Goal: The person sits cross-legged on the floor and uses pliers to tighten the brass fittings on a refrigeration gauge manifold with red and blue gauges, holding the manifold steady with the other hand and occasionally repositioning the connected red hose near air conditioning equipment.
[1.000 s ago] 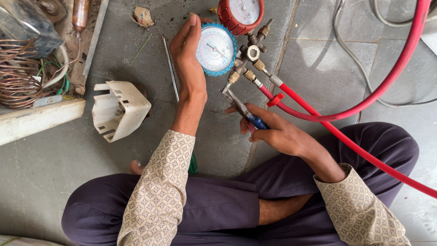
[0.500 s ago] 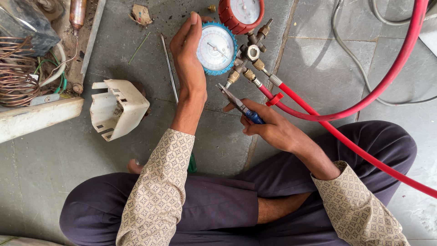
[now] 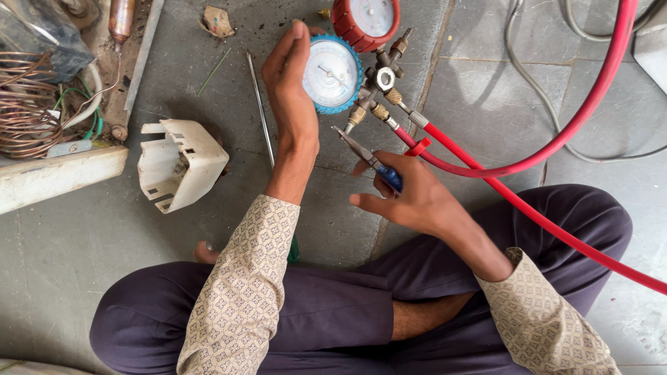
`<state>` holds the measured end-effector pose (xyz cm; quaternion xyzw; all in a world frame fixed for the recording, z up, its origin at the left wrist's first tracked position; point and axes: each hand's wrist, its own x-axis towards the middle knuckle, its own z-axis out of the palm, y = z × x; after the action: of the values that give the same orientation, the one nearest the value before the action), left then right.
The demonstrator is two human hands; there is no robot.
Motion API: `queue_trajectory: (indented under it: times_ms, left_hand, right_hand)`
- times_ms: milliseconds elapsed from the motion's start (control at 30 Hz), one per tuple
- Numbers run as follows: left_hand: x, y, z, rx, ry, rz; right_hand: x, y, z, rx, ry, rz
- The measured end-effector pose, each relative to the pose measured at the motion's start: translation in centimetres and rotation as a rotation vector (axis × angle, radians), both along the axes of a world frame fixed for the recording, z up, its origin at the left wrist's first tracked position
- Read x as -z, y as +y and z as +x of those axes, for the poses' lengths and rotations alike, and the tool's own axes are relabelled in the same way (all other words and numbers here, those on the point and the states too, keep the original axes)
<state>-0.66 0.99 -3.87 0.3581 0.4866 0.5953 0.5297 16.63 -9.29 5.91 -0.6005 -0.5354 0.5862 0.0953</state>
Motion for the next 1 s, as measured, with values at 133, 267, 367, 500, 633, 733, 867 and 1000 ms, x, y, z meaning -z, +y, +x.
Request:
queue_trajectory:
  times_ms: [133, 267, 367, 500, 633, 733, 867, 1000]
  left_hand:
    - [-0.3, -0.2, -0.1, 0.017, -0.008, -0.032]
    - [-0.5, -0.2, 0.1, -0.015, -0.021, -0.063]
    - [-0.5, -0.1, 0.2, -0.027, -0.027, -0.086]
    - [-0.4, 0.0, 0.2, -0.041, -0.055, -0.138]
    - [-0.3, 0.1, 0.2, -0.042, -0.075, -0.198]
    - [-0.4, 0.2, 0.1, -0.053, -0.077, -0.195]
    - [-0.5, 0.1, -0.2, -0.02, -0.009, -0.069]
    - [-0.6, 0.3, -0.2, 0.017, -0.011, 0.03]
  right_hand:
    - [0.3, 0.2, -0.6, 0.006, -0.066, 0.007]
    - [0.9, 0.2, -0.7, -0.006, -0.137, -0.035]
    - [1.9, -0.2, -0.6, 0.016, -0.106, -0.04]
    - [4.2, -1.2, -1.1, 0.128, 0.093, -0.042]
    - [6.1, -2.4, -2.2, 0.21, 0.348, -0.011]
    - [6.3, -2.4, -2.3, 0.2, 0.371, -0.019]
    - [5.0, -1.7, -1.3, 0.112, 0.227, -0.027]
    - [3.5, -1.1, -0.6, 0.062, 0.067, -0.09]
